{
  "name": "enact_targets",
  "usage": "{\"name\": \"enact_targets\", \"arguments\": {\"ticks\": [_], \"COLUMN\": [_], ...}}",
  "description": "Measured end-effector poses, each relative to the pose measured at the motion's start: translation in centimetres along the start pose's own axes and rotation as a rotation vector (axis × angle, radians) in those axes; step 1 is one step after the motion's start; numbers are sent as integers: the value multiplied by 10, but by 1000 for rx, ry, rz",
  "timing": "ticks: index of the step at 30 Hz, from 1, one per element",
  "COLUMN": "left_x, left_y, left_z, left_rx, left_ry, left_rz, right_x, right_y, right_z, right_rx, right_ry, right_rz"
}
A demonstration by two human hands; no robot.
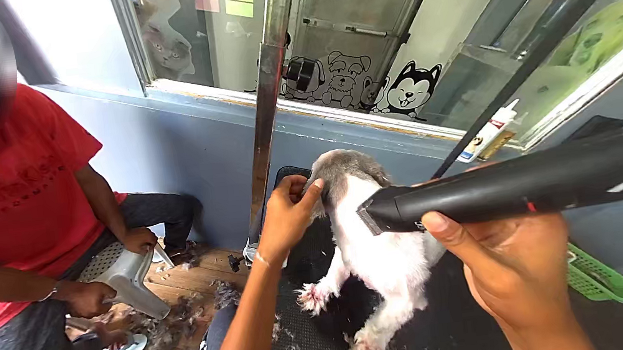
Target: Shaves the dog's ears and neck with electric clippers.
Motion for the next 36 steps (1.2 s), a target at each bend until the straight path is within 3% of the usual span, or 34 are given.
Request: {"name": "enact_targets", "arguments": {"ticks": [3, 8, 17, 25, 31, 36], "left_x": [-8, -19, -44, -72, -68, -60], "left_y": [-12, 0, 78, 146, 165, 166], "left_z": [-1, 6, 24, 30, 31, 34], "left_rx": [167, 212, 29, -104, -125, -155], "left_ry": [-78, -68, -93, -156, 145, 237], "left_rz": [58, -3, -17, -129, 6, 74], "right_x": [-1, -5, 4, 46, 56, 53], "right_y": [15, 37, 54, 46, 48, 50], "right_z": [16, 35, 25, -7, -34, -44], "right_rx": [-26, -71, -12, 128, 260, 337], "right_ry": [-24, -77, -66, -85, -229, -241], "right_rz": [-51, -125, -94, 217, 249, 231]}}
Point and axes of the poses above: each hand's wrist, its own y-axis away from the middle knuckle, its own z-axis out of the back of the hand, x = y × z, the point moved 7 cm from there along -y, towards the middle knuckle, and after that the axes turned 3 degrees about -x, right-handed, at the moved point
